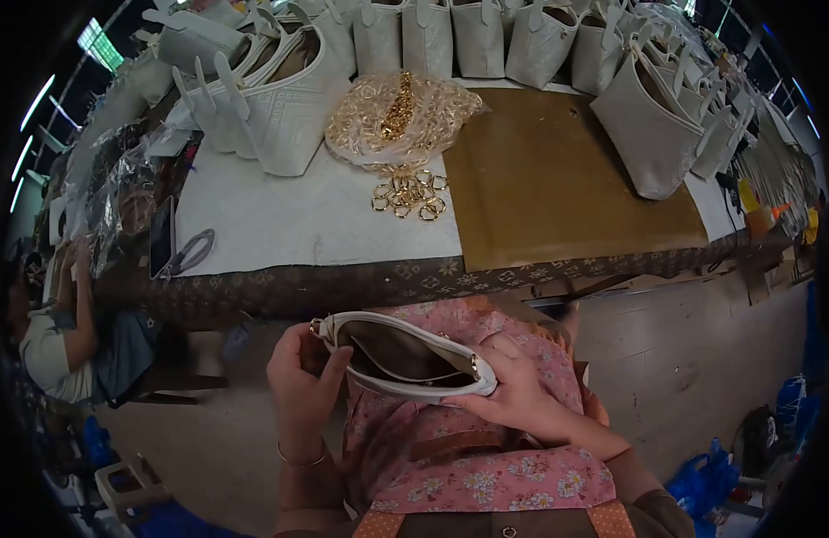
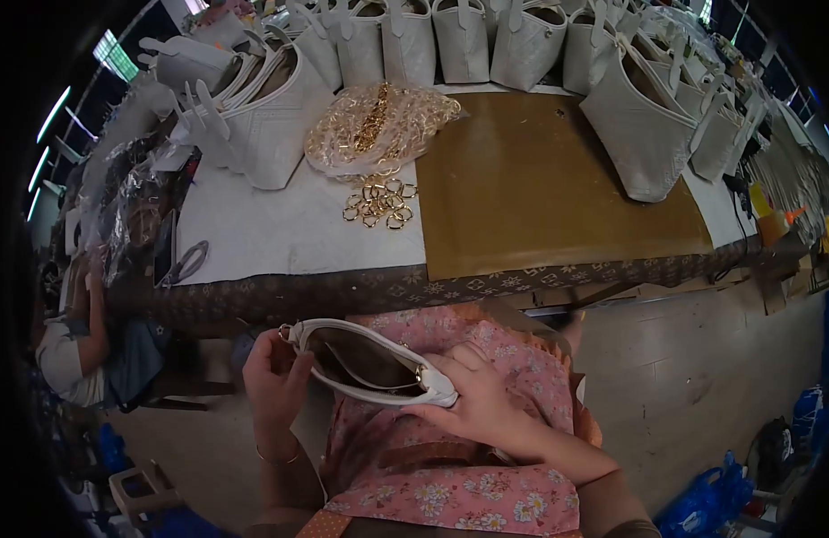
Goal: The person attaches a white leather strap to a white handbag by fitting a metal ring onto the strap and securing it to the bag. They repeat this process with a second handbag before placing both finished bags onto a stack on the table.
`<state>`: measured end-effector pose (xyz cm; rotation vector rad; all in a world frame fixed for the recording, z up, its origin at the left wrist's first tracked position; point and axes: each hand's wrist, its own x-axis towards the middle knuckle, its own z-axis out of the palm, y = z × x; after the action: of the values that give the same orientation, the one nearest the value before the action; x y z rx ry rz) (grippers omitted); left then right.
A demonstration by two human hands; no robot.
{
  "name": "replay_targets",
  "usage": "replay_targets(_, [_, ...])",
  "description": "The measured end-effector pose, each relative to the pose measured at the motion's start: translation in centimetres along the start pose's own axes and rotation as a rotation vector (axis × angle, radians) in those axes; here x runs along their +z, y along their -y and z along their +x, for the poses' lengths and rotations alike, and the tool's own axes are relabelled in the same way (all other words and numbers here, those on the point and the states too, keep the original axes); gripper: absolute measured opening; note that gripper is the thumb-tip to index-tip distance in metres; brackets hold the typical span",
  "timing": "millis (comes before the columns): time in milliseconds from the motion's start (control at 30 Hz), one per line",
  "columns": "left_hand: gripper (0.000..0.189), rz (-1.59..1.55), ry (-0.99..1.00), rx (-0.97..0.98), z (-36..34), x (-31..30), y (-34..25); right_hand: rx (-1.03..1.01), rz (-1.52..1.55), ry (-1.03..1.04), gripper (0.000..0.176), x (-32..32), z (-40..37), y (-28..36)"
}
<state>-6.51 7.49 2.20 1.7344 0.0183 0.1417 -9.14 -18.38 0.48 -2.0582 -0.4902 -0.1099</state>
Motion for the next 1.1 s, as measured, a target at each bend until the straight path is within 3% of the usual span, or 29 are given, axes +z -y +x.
replay_targets(67, [0.025,0.32,-0.007,-0.186,0.4,-0.2,-1.1,-0.084,0.033,0.005,0.057,0.5,0.4,-0.2])
replay_targets(100, [0.025,0.321,-0.009,-0.183,0.6,-0.1,-1.2,-0.164,0.063,0.005,0.061,0.7,0.5,-0.2])
replay_targets(167, [0.023,0.545,-0.103,0.071,0.9,0.2,-1.3,-0.159,0.07,0.04,0.062,1.0,0.4,-0.1])
replay_targets(400, [0.021,0.483,-0.134,0.058,1.2,-0.1,-0.1,-0.101,0.16,0.101,0.05,0.9,-0.9,-0.8])
replay_targets(467, [0.026,0.481,-0.029,0.17,1.3,-0.1,-0.5,-0.102,0.192,0.099,0.046,-0.1,-0.8,-0.6])
replay_targets(533, [0.035,0.361,-0.027,0.12,1.2,0.7,-2.1,-0.104,0.227,0.093,0.042,-1.7,-0.7,-0.9])
replay_targets(600, [0.045,0.24,-0.021,0.072,1.8,0.6,-3.5,-0.173,0.274,-0.07,0.027,-4.1,-0.2,-1.7])
replay_targets(667, [0.064,-0.089,0.114,0.303,3.1,0.2,-4.4,0.103,0.702,-0.397,0.021,-5.8,0.5,-0.5])
replay_targets(733, [0.067,-0.023,0.046,0.276,5.6,0.2,-4.8,0.236,0.799,-0.692,0.026,-9.6,1.7,-2.2])
replay_targets(833, [0.069,0.122,-0.087,0.308,11.7,-0.3,-3.6,0.237,0.823,-0.857,0.042,-14.4,3.1,-3.6])
replay_targets(900, [0.072,0.135,-0.251,0.276,16.7,-0.4,-2.2,0.252,0.654,-1.112,0.055,-16.1,3.2,-4.6])
replay_targets(967, [0.079,0.328,-0.43,0.27,21.3,-0.9,-0.6,0.231,0.624,-1.11,0.06,-15.6,1.4,-6.3])
replay_targets(1100, [0.072,0.334,-0.402,0.266,25.3,-1.3,0.6,0.233,0.553,-1.09,0.057,-13.9,-0.5,-7.0])
